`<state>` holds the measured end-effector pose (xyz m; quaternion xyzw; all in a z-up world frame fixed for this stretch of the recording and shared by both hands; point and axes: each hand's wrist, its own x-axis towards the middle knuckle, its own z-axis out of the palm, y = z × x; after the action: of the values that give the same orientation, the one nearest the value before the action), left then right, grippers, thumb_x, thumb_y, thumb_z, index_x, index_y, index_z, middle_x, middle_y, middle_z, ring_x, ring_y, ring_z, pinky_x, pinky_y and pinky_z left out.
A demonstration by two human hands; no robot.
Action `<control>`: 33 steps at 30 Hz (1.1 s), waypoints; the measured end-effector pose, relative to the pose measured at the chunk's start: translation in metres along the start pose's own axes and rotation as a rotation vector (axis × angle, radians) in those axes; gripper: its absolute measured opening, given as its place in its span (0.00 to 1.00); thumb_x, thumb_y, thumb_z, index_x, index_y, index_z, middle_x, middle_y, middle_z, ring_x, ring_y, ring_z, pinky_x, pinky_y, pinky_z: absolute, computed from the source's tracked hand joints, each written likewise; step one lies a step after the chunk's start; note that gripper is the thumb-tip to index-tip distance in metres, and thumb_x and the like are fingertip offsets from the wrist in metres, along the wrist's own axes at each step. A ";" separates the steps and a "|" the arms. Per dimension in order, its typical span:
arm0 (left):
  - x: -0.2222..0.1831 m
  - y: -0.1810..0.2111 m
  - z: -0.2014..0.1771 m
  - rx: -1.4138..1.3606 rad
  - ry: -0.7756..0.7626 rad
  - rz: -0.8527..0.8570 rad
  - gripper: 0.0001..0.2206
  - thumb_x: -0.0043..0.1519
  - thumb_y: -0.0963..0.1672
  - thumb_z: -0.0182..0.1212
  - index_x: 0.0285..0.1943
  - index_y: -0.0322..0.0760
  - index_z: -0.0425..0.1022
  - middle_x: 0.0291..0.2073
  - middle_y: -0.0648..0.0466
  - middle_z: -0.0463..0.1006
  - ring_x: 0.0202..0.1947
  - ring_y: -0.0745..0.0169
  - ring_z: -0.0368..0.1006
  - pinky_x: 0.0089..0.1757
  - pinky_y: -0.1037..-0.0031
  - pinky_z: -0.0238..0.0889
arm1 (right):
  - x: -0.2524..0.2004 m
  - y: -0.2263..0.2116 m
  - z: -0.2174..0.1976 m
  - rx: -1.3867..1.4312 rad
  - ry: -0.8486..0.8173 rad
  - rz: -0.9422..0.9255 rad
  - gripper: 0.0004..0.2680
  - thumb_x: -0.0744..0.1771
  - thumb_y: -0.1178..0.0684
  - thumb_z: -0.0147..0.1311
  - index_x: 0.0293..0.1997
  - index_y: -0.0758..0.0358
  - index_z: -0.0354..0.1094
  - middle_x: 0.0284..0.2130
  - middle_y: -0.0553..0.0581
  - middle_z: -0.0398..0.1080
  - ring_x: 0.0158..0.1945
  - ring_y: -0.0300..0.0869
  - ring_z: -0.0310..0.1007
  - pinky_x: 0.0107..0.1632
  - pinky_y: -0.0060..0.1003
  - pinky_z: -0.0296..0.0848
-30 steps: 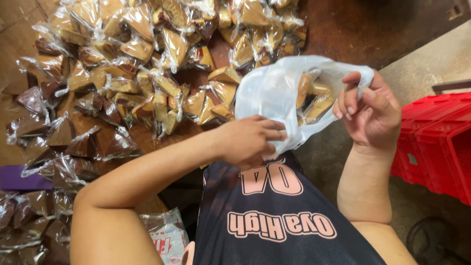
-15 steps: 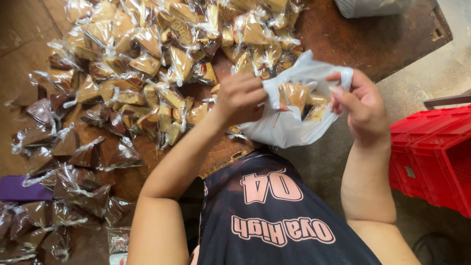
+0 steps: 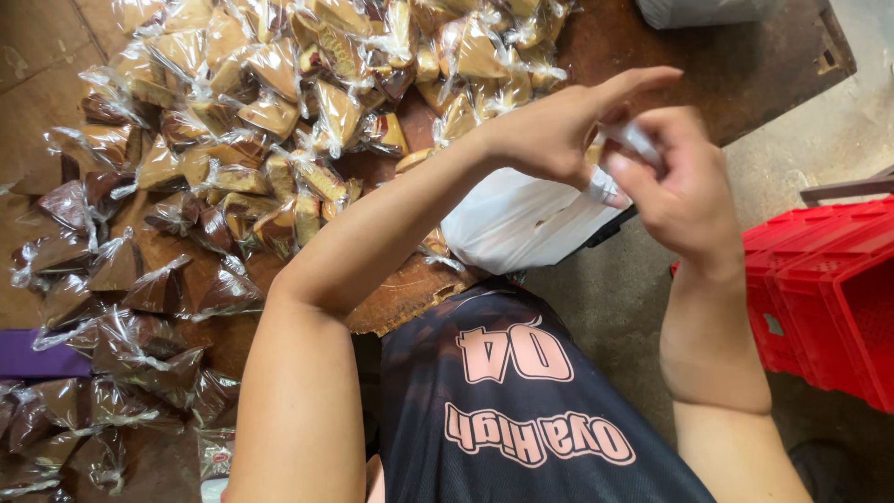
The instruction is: The person places individual plastic-wrapped triangular pastries into a white plastic bag and ties the bag closed.
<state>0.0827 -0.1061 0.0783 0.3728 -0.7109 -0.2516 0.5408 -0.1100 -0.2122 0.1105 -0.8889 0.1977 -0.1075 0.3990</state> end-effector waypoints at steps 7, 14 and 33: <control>0.010 0.024 0.014 0.597 -0.161 -0.229 0.31 0.48 0.43 0.74 0.62 0.49 0.67 0.33 0.55 0.82 0.35 0.48 0.80 0.34 0.57 0.68 | 0.002 0.040 0.040 0.233 0.124 -0.598 0.06 0.62 0.61 0.56 0.40 0.60 0.69 0.56 0.59 0.58 0.65 0.45 0.56 0.67 0.48 0.61; -0.003 0.028 0.000 0.528 0.003 -0.247 0.28 0.45 0.46 0.78 0.51 0.42 0.67 0.34 0.49 0.81 0.36 0.42 0.79 0.34 0.56 0.69 | -0.017 0.065 0.066 0.411 0.337 -0.518 0.02 0.68 0.45 0.60 0.42 0.37 0.75 0.70 0.55 0.57 0.76 0.48 0.52 0.73 0.55 0.56; -0.091 -0.068 0.014 -0.650 0.456 -1.411 0.11 0.64 0.46 0.53 0.31 0.36 0.72 0.15 0.57 0.64 0.12 0.70 0.52 0.18 0.73 0.43 | 0.000 0.095 0.129 -0.012 0.079 -0.587 0.29 0.69 0.53 0.60 0.80 0.47 0.45 0.80 0.58 0.29 0.81 0.49 0.40 0.83 0.39 0.53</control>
<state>0.0994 -0.0739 -0.0306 0.5997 -0.0717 -0.6454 0.4677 -0.0902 -0.1835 -0.0462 -0.9055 -0.0518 -0.2516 0.3378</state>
